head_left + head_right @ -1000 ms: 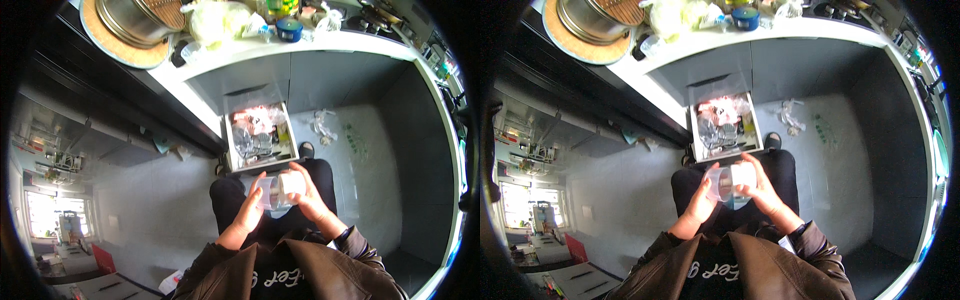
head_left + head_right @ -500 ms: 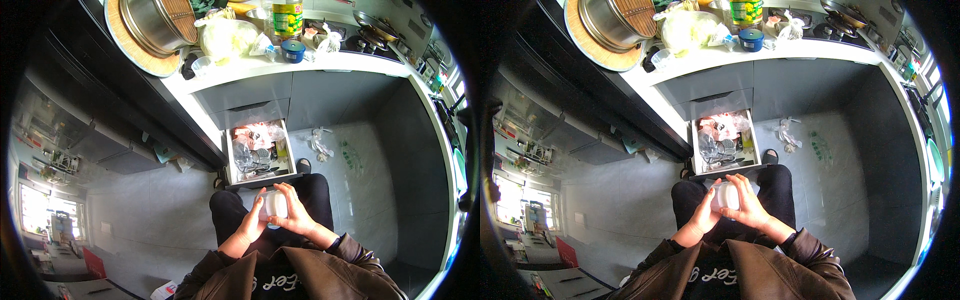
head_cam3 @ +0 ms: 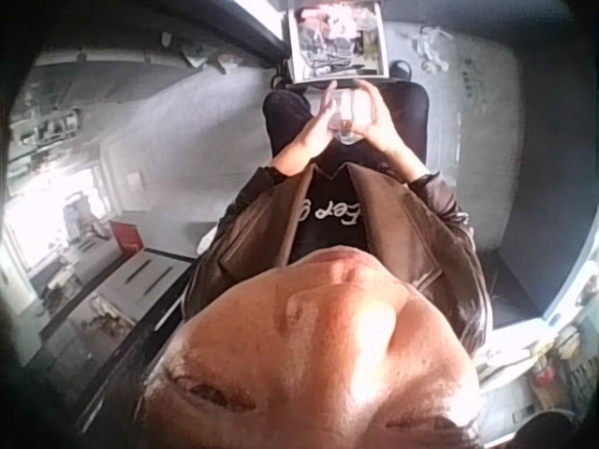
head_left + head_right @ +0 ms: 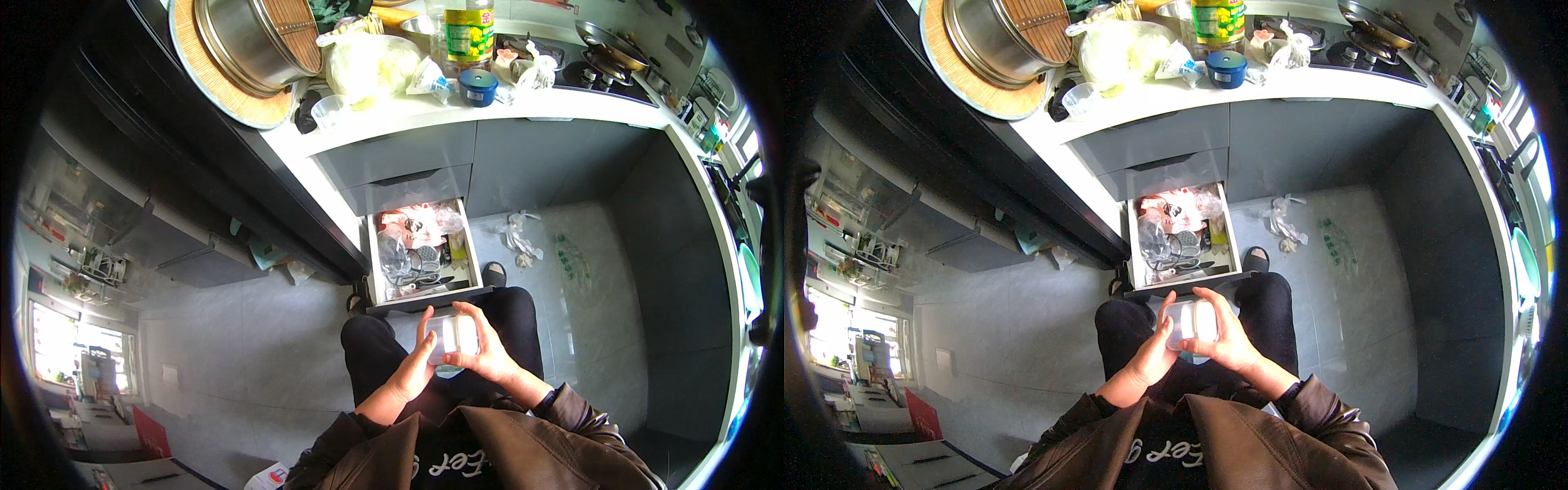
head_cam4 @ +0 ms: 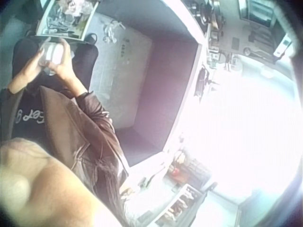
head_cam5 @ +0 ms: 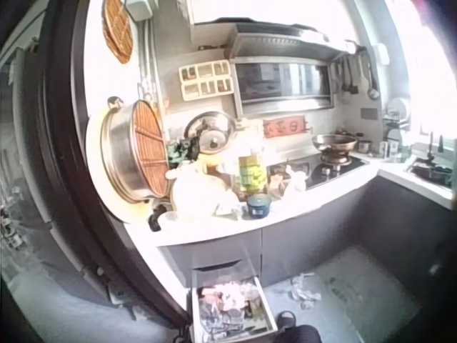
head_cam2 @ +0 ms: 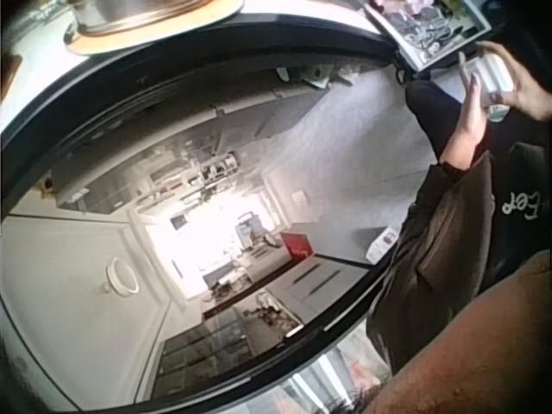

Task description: The person assembles a portable blender by attaching a blade cap to a clear cup, then connecting a pink motor base. They repeatedly attach and detach the base to check the fit, then place the assembled unit into a small orange bag.

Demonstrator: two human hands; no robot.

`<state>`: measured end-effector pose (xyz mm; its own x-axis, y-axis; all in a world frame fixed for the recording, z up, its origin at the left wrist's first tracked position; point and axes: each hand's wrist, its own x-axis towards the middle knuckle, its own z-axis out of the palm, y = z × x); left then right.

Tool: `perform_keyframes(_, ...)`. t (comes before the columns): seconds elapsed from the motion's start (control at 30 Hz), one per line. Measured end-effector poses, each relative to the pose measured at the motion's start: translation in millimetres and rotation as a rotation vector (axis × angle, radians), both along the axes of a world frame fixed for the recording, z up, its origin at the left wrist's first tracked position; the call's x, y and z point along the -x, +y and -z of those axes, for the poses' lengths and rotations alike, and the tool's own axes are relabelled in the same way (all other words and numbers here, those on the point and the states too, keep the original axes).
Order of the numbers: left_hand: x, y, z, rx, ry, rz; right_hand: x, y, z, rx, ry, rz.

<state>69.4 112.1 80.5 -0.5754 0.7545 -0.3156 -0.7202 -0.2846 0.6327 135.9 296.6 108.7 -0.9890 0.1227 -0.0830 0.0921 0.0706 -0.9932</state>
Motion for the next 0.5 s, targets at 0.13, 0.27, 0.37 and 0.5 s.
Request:
perform_keyframes(0.13, 1, 2, 2, -0.001, -0.022, -0.009, 0, -2, -1, 0.356, -0.082, 0.064)
perform_keyframes(0.27, 11, -6, 12, 0.057, -0.031, -0.019, 1, 4, -3, 0.468, -0.080, 0.136)
perform_keyframes(0.37, 36, -29, 32, 0.369, 0.240, 0.015, 7, 24, -6, 0.441, -0.056, 0.191)
perform_keyframes(0.5, 73, -69, 73, 0.784, 0.708, -0.015, 27, 73, -17, 0.273, 0.014, 0.274)
